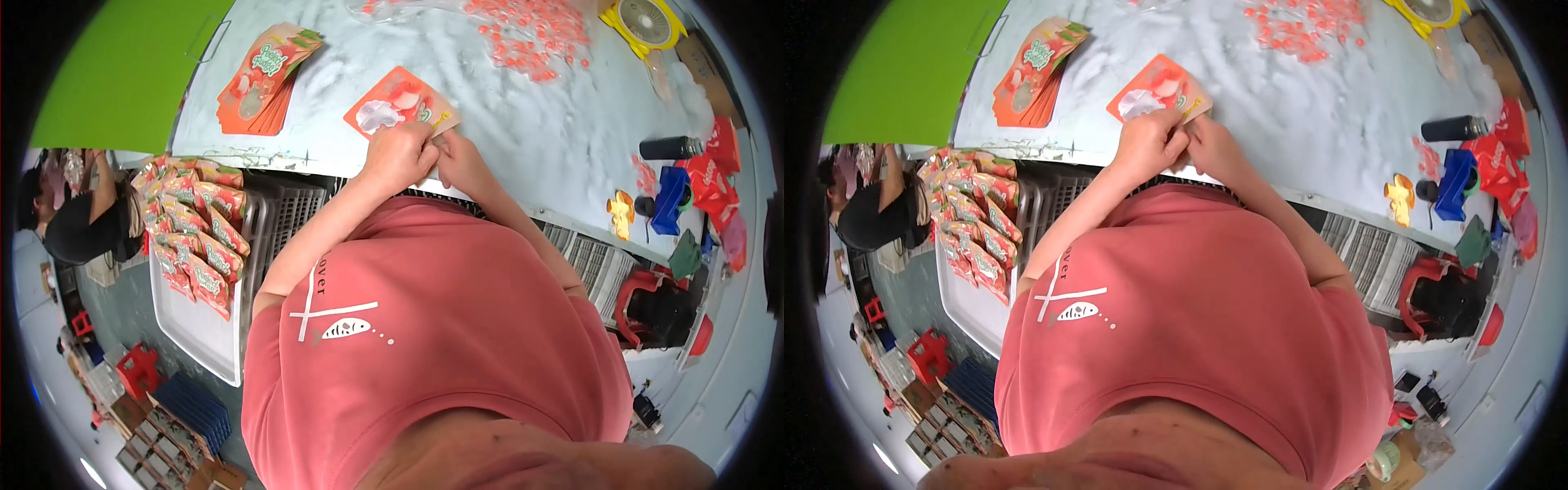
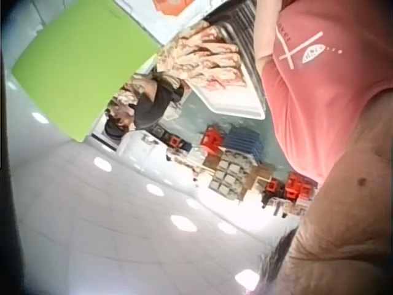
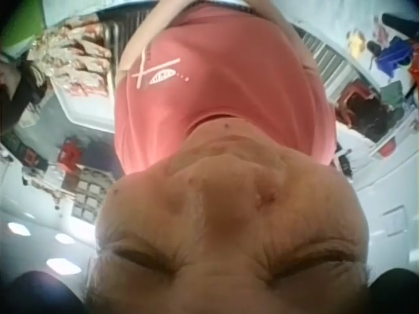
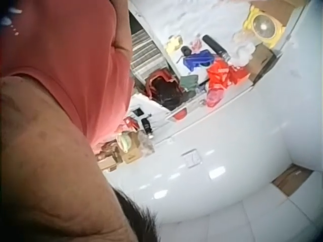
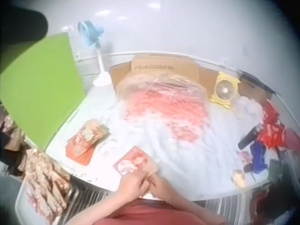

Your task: Packaging small red items into individual printed pouches on a factory workbench.

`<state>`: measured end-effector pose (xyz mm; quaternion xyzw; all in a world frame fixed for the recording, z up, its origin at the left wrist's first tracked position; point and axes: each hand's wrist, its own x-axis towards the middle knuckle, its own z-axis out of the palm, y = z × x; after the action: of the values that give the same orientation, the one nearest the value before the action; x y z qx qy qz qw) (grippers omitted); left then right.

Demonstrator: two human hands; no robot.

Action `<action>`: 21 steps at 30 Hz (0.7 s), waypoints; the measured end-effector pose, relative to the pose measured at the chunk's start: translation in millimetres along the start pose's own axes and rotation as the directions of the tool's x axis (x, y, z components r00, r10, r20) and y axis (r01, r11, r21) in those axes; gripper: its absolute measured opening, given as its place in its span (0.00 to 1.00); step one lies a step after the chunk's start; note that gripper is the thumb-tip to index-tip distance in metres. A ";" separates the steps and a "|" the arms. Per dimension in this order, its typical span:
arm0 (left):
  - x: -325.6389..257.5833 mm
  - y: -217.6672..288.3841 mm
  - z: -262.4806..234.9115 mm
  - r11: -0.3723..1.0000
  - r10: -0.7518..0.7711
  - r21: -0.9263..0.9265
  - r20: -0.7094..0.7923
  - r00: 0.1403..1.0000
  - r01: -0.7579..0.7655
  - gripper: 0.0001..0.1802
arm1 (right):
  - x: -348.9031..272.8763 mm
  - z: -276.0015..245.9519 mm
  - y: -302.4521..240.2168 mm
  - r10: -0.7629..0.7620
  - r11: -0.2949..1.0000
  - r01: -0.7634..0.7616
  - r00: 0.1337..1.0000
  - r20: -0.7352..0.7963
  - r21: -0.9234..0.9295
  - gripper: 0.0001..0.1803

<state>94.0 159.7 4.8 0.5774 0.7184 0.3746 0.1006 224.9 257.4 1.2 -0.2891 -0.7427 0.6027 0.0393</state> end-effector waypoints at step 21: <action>4.7 23.7 23.1 0.994 0.083 0.061 0.140 0.987 -0.093 0.07 | -33.0 -4.7 19.7 -0.036 0.693 0.099 0.994 -0.103 0.714 0.22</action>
<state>123.7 175.0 5.5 0.6362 0.6958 0.3134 0.1136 261.8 247.9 -6.0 -0.2476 -0.4567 0.8304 0.2012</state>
